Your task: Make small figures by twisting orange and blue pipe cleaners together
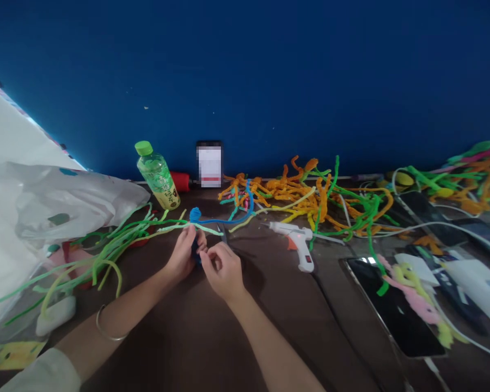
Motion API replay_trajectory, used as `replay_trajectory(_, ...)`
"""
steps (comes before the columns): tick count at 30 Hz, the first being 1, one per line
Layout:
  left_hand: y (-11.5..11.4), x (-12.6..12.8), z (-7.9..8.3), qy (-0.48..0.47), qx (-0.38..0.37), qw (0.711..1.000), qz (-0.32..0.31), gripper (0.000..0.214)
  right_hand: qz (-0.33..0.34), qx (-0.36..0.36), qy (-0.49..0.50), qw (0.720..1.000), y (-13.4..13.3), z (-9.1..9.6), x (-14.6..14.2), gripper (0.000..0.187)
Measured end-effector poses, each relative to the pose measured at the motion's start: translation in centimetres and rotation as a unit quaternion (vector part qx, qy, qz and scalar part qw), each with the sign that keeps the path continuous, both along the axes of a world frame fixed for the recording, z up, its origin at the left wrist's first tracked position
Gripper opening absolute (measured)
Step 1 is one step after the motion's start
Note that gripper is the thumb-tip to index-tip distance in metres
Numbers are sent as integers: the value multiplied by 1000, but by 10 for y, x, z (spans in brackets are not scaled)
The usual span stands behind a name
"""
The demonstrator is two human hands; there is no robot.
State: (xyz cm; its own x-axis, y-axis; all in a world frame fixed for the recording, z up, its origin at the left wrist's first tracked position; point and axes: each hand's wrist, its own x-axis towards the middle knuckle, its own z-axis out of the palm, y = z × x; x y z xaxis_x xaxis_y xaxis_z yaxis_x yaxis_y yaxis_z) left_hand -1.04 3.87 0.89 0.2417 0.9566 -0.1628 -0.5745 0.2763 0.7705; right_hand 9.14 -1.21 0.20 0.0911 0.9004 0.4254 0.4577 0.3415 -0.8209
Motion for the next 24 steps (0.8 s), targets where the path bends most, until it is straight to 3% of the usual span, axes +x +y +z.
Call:
replay_trajectory(5, 3, -2, -6, 22, -2, 1000, -4, 31, -81, 12, 36, 996, 4, -1, 1, 9)
replay_trajectory(10, 5, -4, -9, 16, 28, 999, -21, 26, -126, 129, -60, 982, 9, -2, 11, 4)
replay_trajectory(16, 5, -6, -3, -43, -1, 999, -15, 25, -141, 208, -138, 958, 15, -5, 20, 21)
replay_trajectory(20, 8, -8, -3, -12, -33, 999, 12, 31, -140, 218, -184, 948, 16, -5, 23, 27)
replay_trajectory(24, 9, -9, -1, 2, -38, 999, 0, 32, -173, 236, -173, 940, 18, -4, 24, 36)
